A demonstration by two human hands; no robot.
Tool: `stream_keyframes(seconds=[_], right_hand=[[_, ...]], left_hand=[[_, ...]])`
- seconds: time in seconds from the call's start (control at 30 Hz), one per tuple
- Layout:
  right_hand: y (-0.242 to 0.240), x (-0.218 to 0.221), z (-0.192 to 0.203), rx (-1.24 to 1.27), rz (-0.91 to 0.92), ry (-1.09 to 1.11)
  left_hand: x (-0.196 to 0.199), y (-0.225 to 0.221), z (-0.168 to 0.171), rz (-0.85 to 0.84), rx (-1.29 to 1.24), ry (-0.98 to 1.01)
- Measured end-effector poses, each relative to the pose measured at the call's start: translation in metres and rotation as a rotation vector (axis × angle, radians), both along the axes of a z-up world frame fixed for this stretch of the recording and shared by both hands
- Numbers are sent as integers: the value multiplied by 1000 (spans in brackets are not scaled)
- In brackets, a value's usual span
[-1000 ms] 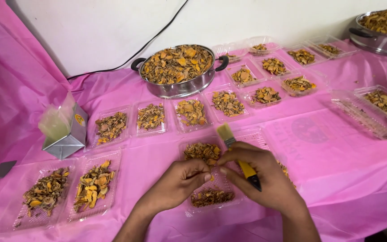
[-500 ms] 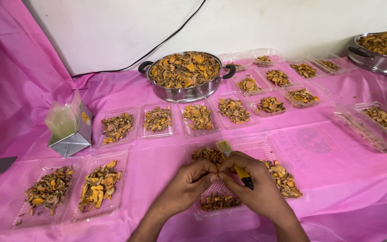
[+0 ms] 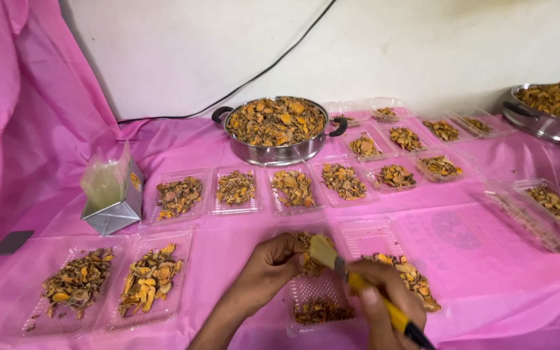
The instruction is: Cleaning and sorting dried herbs in plastic containers using a small brush.
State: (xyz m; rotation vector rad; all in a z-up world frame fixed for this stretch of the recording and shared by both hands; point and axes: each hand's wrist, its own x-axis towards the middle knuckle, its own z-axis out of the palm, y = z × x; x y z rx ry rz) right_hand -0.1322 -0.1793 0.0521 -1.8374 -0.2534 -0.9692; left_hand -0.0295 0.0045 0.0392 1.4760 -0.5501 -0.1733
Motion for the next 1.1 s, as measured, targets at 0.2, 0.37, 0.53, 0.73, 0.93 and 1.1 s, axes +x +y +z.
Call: stream_keyframes(seconds=[0.2,0.37,0.53,0.73,0.93,1.1], right_hand=[[14,-1,-5,-41,-22,104],[23,-2,-2,-61,-83,92],[18,-1,-1,-101,45,20],[17,1,-4,-81,106,108],[9,12,5,-103,-16,13],[23,38,16,-310,369,-113]], left_hand=[[3,5,4,-44,-207,74],[6,7,-4,-41,-184,60],[8,8,-12,-35,-194,67],[-1,8,-1,-93,-225,33],[8,11,-22,-4,-154,23],[0,9,-10,-107,-235,-18]])
